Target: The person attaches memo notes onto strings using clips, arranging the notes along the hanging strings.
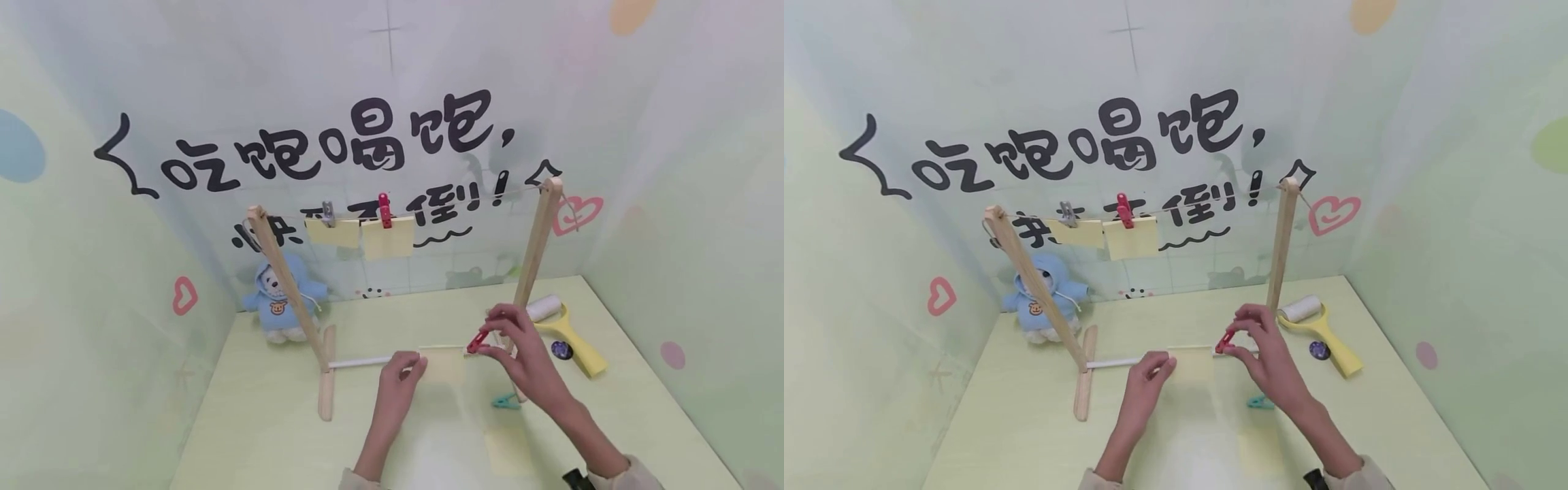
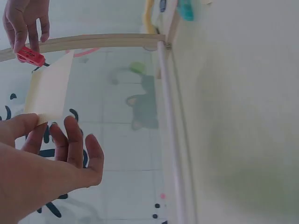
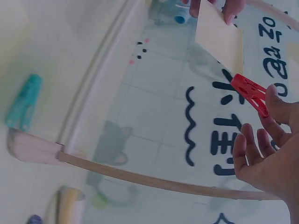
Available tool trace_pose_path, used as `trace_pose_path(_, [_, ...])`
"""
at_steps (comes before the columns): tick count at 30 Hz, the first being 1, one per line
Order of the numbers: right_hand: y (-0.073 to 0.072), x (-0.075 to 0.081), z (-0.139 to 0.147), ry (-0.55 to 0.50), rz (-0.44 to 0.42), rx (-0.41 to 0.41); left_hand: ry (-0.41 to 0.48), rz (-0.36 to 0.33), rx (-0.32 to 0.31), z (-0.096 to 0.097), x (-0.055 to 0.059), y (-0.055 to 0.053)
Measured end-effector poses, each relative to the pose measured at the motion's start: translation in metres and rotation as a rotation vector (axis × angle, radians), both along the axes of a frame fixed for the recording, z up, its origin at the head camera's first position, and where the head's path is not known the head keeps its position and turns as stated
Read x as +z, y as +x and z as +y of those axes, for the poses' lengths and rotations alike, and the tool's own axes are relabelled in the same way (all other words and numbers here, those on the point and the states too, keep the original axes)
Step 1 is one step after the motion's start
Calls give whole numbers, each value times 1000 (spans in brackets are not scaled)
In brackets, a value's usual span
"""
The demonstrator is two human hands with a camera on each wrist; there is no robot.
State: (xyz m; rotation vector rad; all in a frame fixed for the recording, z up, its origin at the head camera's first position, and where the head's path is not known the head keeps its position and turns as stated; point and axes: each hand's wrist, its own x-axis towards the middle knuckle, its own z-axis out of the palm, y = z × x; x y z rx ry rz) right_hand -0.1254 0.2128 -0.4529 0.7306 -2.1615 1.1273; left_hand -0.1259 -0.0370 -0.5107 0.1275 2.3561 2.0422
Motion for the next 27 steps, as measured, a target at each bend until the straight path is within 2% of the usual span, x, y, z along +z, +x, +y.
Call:
trace_pose_path(5, [-3,41,2,7,52,33,43,12,-17,-2,36,-16])
trace_pose_path(9, [-6,71,1,2,60,28,50,56,-21,0,64,-30])
trace_pose_path(14, [-16,109,-2,-10,150,35,52,118,-8,6,100,-45])
trace_pose_path(21, [-46,173,-8,32,263,-1,97,148,16,18,146,-62])
trace_pose_path(24, [-60,199,-11,79,294,-16,109,160,37,23,161,-70])
trace_pose_path(27, [-74,217,-14,104,288,-3,113,169,61,25,172,-77])
